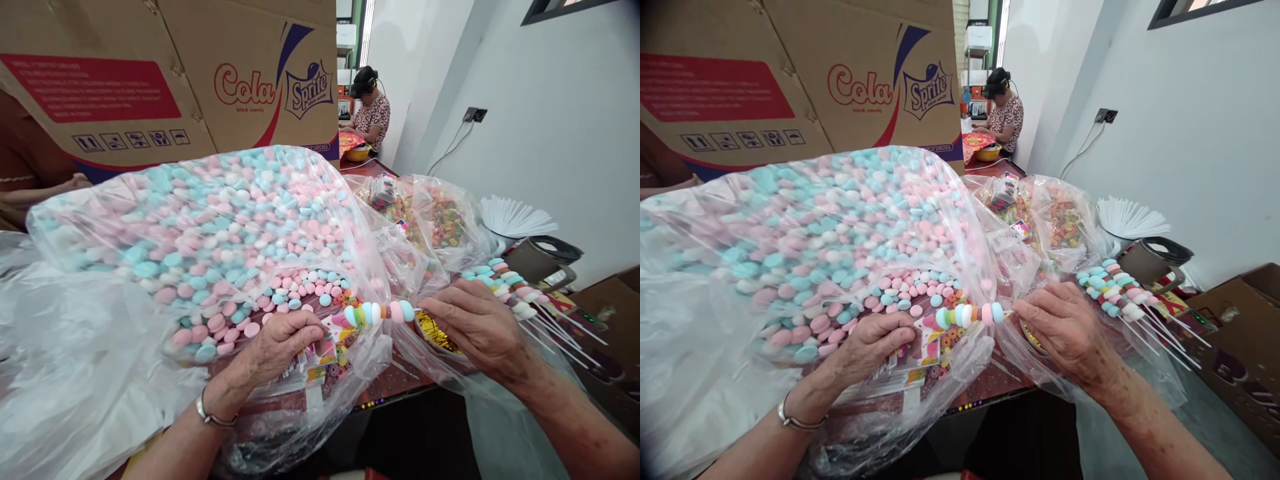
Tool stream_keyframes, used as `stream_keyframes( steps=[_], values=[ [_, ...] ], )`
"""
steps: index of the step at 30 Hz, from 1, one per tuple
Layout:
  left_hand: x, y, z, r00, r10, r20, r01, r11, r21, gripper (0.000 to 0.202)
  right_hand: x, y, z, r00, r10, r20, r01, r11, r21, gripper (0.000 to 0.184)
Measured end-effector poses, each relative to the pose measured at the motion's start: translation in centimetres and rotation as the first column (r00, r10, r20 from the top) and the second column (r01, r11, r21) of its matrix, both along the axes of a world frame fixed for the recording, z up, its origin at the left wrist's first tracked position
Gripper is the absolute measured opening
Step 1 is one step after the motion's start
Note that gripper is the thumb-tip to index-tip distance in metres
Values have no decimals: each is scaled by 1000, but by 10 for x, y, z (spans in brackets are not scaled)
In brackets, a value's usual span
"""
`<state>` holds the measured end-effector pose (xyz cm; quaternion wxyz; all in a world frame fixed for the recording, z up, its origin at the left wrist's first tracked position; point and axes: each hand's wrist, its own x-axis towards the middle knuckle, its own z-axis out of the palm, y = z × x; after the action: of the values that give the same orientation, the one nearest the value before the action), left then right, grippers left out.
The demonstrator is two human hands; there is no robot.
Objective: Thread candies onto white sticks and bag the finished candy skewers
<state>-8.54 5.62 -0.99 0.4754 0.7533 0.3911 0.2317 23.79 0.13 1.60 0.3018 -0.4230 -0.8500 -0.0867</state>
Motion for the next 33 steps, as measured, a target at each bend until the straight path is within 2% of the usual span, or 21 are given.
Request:
stream_keyframes(
  steps=[7, 11, 15, 20, 28, 33],
  values=[
    [2, 1, 2, 991, -129, -22, 128, 990, -54, 32, -8, -3, 4, 997, 21, 76, -15, 997, -69, 20],
    [3, 3, 5, 987, -148, -61, 144, 988, -61, 32, -9, -4, 0, 999, 12, 52, -8, 997, -77, 21],
    [-2, 6, 1, 992, -120, -38, 118, 991, -61, 35, 2, -6, -10, 995, -75, -71, 68, 993, -94, 21],
    [-4, 2, -3, 992, -125, -22, 124, 990, -60, 34, 12, -10, -26, 923, -192, -334, 139, 974, -177, 22],
    [2, 2, -3, 986, -162, 41, 164, 985, -51, 34, 2, -9, -36, 902, -215, -374, 132, 963, -236, 20],
    [-1, 2, -3, 995, -98, 12, 99, 994, -41, 34, -1, -9, -35, 906, -220, -363, 134, 960, -246, 21]
  ],
)
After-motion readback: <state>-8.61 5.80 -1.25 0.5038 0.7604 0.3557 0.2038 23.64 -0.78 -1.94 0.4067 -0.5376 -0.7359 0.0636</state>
